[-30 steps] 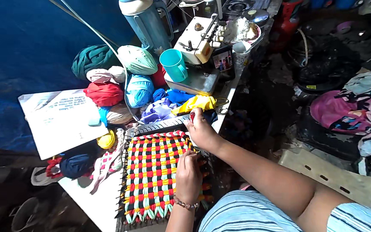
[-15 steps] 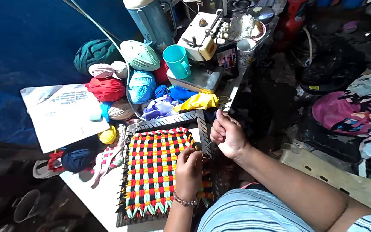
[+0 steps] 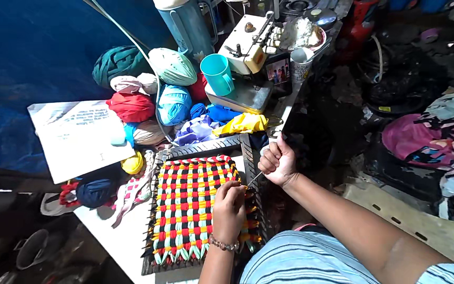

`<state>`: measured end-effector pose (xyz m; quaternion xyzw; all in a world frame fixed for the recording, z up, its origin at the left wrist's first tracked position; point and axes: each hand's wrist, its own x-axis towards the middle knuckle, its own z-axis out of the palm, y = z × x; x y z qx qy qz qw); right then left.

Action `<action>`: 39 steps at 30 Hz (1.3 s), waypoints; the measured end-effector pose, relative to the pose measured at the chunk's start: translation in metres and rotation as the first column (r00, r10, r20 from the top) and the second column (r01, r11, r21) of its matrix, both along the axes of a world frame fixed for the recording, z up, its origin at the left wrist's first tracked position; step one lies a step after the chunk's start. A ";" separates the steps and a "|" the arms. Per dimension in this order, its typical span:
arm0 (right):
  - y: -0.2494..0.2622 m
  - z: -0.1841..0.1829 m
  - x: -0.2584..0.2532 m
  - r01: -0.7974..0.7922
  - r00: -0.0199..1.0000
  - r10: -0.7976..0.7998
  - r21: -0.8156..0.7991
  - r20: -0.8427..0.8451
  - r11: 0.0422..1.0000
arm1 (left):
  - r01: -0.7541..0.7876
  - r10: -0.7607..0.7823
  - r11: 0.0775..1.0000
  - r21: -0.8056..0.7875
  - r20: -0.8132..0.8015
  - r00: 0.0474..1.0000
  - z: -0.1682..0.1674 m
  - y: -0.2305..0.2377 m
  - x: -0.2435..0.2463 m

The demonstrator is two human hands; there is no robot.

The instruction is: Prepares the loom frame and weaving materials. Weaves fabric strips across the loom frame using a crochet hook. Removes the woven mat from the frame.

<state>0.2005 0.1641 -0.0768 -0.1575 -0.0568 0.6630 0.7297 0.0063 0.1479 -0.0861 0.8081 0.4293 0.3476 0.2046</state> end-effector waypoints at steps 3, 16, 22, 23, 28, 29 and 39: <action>0.000 0.001 0.001 0.019 1.000 -0.019 -0.041 -0.003 0.999 | -0.014 0.013 1.000 -0.007 -0.028 1.000 0.004 -0.001 0.004; 0.001 -0.008 0.003 -0.026 0.998 0.027 -0.022 0.064 0.999 | 0.003 0.002 0.999 0.043 -0.111 0.994 0.003 -0.003 0.006; 0.001 0.013 0.000 -0.243 0.869 0.074 0.293 0.489 0.925 | -0.004 0.009 1.000 0.020 -0.251 0.968 0.008 -0.006 0.010; 0.000 0.018 -0.001 -0.270 0.836 0.074 0.290 0.544 0.918 | 0.005 -0.012 1.000 -0.026 -0.282 0.959 0.011 -0.005 0.011; -0.003 0.040 -0.009 -0.301 0.749 0.106 0.194 0.654 0.934 | 0.053 -0.218 0.905 -0.422 -0.354 0.910 0.039 0.008 0.007; -0.004 0.045 -0.011 -0.293 0.740 0.108 0.173 0.663 0.940 | 0.057 -0.240 0.887 -0.458 -0.352 0.905 0.041 0.010 0.005; 0.001 0.085 -0.025 -0.224 0.543 0.146 -0.025 0.827 0.974 | 0.009 -0.165 0.888 -0.459 -0.299 0.940 0.043 0.008 0.010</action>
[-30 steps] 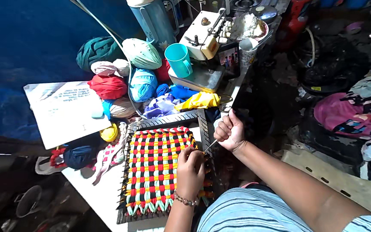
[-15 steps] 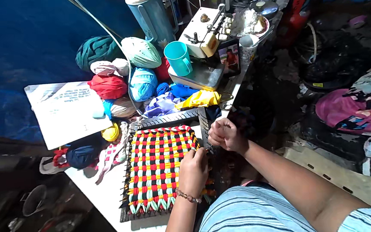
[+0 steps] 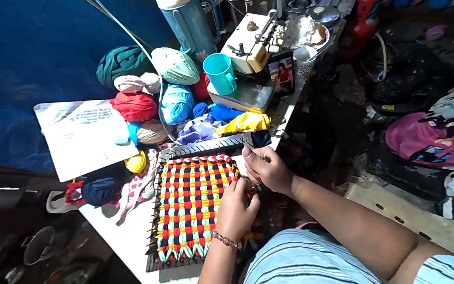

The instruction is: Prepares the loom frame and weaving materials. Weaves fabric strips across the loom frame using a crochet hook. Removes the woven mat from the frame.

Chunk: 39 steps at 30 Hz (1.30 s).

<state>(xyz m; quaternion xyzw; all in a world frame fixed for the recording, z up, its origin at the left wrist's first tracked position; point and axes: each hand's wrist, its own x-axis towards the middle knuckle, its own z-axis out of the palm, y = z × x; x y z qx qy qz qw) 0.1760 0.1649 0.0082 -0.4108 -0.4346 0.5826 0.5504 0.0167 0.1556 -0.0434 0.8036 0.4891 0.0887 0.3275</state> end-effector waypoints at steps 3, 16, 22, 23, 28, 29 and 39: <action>0.004 0.009 -0.004 0.043 0.998 -0.040 -0.058 0.052 0.997 | -0.005 0.004 1.000 0.023 0.041 0.999 -0.005 -0.001 -0.001; 0.009 0.002 0.000 0.014 0.937 0.007 -0.059 0.350 0.998 | -0.133 -0.021 0.895 0.426 0.337 0.941 -0.025 -0.006 -0.010; 0.014 0.011 -0.012 0.109 0.876 -0.054 -0.089 0.480 0.990 | -0.110 -0.100 0.815 0.570 0.324 0.941 -0.036 -0.013 -0.015; 0.015 0.009 -0.012 0.141 0.872 -0.079 -0.094 0.482 0.986 | -0.112 -0.105 0.805 0.583 0.325 0.940 -0.038 -0.014 -0.016; 0.013 -0.009 -0.006 0.316 0.948 -0.299 -0.192 0.112 0.929 | -0.103 -0.092 0.835 0.540 0.322 0.942 -0.043 -0.014 -0.017; 0.010 -0.006 -0.006 0.331 0.940 -0.342 -0.230 -0.008 0.915 | -0.113 -0.082 0.840 0.530 0.330 0.940 -0.043 -0.012 -0.016; -0.018 -0.026 0.010 0.222 0.627 -0.439 -0.392 -0.644 0.893 | -0.093 -0.113 0.865 0.492 0.372 0.922 -0.043 -0.009 -0.022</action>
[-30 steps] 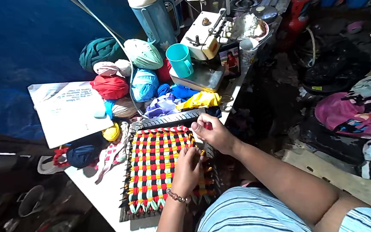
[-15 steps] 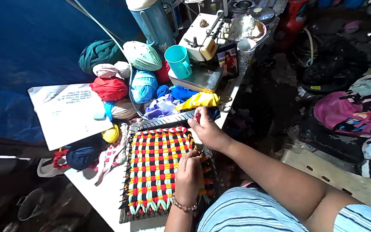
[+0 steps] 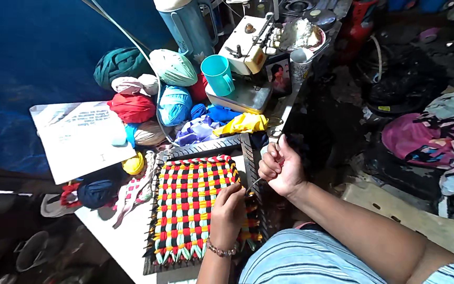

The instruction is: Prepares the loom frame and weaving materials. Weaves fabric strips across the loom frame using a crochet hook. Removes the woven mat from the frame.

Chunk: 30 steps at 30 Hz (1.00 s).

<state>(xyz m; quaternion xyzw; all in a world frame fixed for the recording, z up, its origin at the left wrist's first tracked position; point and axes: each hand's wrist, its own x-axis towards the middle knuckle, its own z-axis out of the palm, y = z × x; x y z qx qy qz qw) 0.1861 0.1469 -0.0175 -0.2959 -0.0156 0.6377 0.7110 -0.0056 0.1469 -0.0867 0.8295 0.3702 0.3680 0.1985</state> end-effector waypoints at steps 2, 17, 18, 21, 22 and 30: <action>0.000 -0.018 0.005 0.014 0.996 -0.010 0.056 -0.083 0.998 | 0.019 -0.019 1.000 -0.006 -0.007 1.000 0.000 0.001 -0.002; 0.009 -0.050 0.009 -0.151 0.988 0.156 0.254 0.002 0.955 | -0.033 0.036 0.999 0.033 -0.085 0.996 -0.003 -0.001 0.005; 0.010 -0.049 0.009 -0.163 0.986 0.165 0.261 0.016 0.951 | -0.034 0.037 0.999 0.035 -0.084 0.996 -0.003 -0.001 0.005; 0.010 -0.050 0.008 -0.173 0.984 0.179 0.267 0.002 0.948 | -0.039 0.042 0.999 0.033 -0.087 0.995 -0.004 -0.002 0.005; 0.009 -0.051 0.008 -0.167 0.984 0.176 0.262 -0.011 0.950 | -0.040 0.043 0.999 0.032 -0.089 0.995 -0.004 -0.002 0.005; 0.005 -0.053 0.003 -0.231 0.970 0.189 0.348 0.153 0.909 | -0.038 0.043 0.999 0.039 -0.129 0.991 -0.004 -0.002 0.006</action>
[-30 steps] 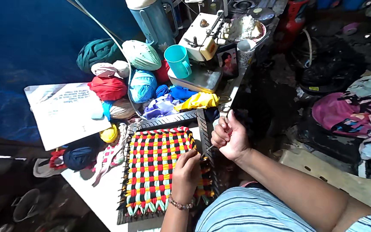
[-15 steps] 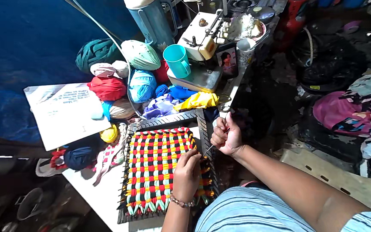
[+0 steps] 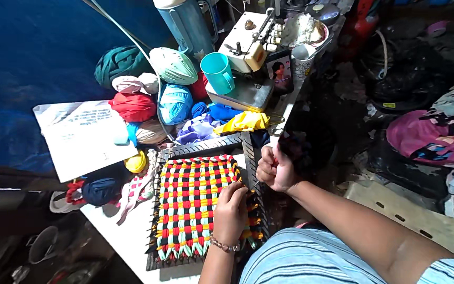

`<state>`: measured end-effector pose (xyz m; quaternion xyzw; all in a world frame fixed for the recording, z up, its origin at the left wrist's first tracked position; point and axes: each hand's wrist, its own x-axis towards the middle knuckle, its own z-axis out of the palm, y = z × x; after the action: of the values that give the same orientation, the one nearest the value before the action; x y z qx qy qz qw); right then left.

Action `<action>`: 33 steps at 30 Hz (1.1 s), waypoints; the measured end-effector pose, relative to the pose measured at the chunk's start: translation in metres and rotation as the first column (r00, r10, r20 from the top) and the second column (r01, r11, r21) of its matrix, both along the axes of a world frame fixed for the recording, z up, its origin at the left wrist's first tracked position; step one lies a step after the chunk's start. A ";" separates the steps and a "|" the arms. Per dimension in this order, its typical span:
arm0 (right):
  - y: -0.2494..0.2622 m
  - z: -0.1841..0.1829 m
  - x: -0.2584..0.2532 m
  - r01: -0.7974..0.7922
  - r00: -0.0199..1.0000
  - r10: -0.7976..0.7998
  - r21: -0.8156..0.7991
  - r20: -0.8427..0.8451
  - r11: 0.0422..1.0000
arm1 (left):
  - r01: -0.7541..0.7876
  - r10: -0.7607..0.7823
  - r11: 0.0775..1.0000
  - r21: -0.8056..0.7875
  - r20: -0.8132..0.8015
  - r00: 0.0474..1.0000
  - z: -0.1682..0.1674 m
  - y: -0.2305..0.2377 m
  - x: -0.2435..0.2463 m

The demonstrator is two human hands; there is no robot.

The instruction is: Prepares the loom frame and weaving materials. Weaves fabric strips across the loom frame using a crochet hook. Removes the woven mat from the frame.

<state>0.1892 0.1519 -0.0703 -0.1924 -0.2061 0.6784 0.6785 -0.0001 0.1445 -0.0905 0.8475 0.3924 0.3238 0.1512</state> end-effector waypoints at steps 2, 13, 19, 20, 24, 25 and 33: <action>-0.003 0.002 -0.002 -0.012 0.997 0.003 0.119 0.079 0.993 | 0.005 -0.005 1.000 0.009 -0.002 1.000 -0.001 0.000 0.000; -0.022 0.051 -0.007 -0.104 0.858 -0.041 0.252 0.512 0.962 | 0.027 -0.028 0.999 0.047 0.030 0.999 0.008 0.002 0.002; -0.005 0.074 -0.013 -0.037 0.718 0.005 0.030 0.696 0.999 | 0.002 -0.001 1.000 -0.021 0.049 0.999 0.015 0.001 0.001; -0.004 0.079 -0.011 -0.055 0.648 0.038 -0.004 0.761 0.998 | 0.006 -0.004 0.999 -0.050 0.048 0.999 0.018 0.002 0.001; 0.008 0.084 -0.011 -0.131 0.516 0.126 -0.067 0.847 0.989 | -0.003 0.006 0.997 -0.082 0.025 1.000 0.024 0.005 0.003; 0.012 0.083 -0.012 -0.131 0.505 0.128 -0.070 0.853 0.989 | -0.005 0.007 0.998 -0.070 0.023 1.000 0.023 0.005 0.004; 0.023 0.077 -0.023 0.106 0.479 0.086 -0.154 0.874 0.982 | -0.022 0.017 0.993 0.120 0.043 0.999 0.002 -0.007 0.001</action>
<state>0.1659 0.1750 0.0062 -0.5756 -0.4577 0.4969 0.4608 0.0009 0.1370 -0.0889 0.8444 0.3770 0.3659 0.1049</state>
